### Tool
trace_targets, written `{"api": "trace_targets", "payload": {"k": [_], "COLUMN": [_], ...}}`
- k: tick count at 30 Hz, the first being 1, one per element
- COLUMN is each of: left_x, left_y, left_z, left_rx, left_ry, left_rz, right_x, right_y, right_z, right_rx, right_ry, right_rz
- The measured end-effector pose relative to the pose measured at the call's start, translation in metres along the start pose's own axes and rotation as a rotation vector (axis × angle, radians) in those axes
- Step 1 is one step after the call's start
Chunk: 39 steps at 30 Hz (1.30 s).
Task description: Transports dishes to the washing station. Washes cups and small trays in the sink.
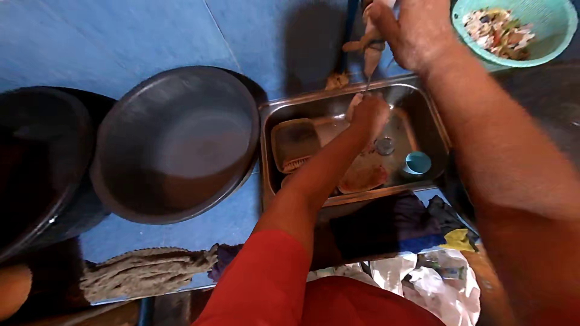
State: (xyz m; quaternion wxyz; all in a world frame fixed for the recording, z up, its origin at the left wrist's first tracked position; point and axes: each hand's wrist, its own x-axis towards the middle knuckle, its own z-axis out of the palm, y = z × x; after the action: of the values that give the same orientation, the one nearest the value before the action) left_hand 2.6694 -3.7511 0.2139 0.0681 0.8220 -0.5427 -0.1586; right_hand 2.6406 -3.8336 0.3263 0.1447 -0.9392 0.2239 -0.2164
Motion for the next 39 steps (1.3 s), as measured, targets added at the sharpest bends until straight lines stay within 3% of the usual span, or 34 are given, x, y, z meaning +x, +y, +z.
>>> {"api": "trace_targets", "payload": {"k": [3, 5, 7, 10, 12, 15, 17, 20, 24, 27, 29, 32, 39], "left_x": [0.004, 0.002, 0.0, -0.005, -0.011, -0.027, -0.041, -0.069, -0.099, -0.114, -0.124, -0.14, -0.174], "left_y": [0.003, -0.011, -0.029, -0.054, -0.072, -0.099, -0.115, -0.128, -0.141, -0.15, -0.152, -0.156, -0.152], "left_z": [0.002, 0.009, 0.012, 0.001, -0.003, 0.006, 0.01, 0.003, -0.009, -0.009, -0.007, -0.005, -0.024], "left_rx": [0.034, 0.034, -0.014, -0.24, -0.422, -0.745, -0.872, -0.85, -0.843, -0.921, -0.945, -0.934, -0.975], "left_ry": [0.087, 0.168, 0.177, 0.105, 0.069, 0.086, 0.092, 0.154, 0.231, 0.309, 0.355, 0.399, 0.566], "left_rz": [0.046, 0.117, 0.089, -0.163, -0.356, -0.528, -0.524, -0.466, -0.501, -0.536, -0.553, -0.548, -0.49], "right_x": [-0.027, -0.057, -0.091, -0.122, -0.134, -0.142, -0.139, -0.142, -0.165, -0.179, -0.188, -0.186, -0.149], "right_y": [0.039, 0.063, 0.075, 0.093, 0.097, 0.083, 0.065, 0.025, -0.02, -0.053, -0.06, -0.056, -0.066], "right_z": [0.043, 0.076, 0.104, 0.153, 0.177, 0.191, 0.189, 0.184, 0.211, 0.23, 0.247, 0.255, 0.172], "right_rx": [0.421, 0.443, 0.337, 0.283, 0.197, 0.228, 0.31, 0.436, 0.483, 0.302, 0.247, 0.383, 0.588], "right_ry": [0.464, 0.532, 0.199, -0.367, -0.567, -0.513, -0.446, -0.437, -0.665, -0.844, -0.791, -0.626, -0.534], "right_rz": [0.104, 0.379, 0.657, 0.741, 0.668, 0.613, 0.53, 0.306, -0.041, -0.08, -0.103, -0.102, 0.123]}}
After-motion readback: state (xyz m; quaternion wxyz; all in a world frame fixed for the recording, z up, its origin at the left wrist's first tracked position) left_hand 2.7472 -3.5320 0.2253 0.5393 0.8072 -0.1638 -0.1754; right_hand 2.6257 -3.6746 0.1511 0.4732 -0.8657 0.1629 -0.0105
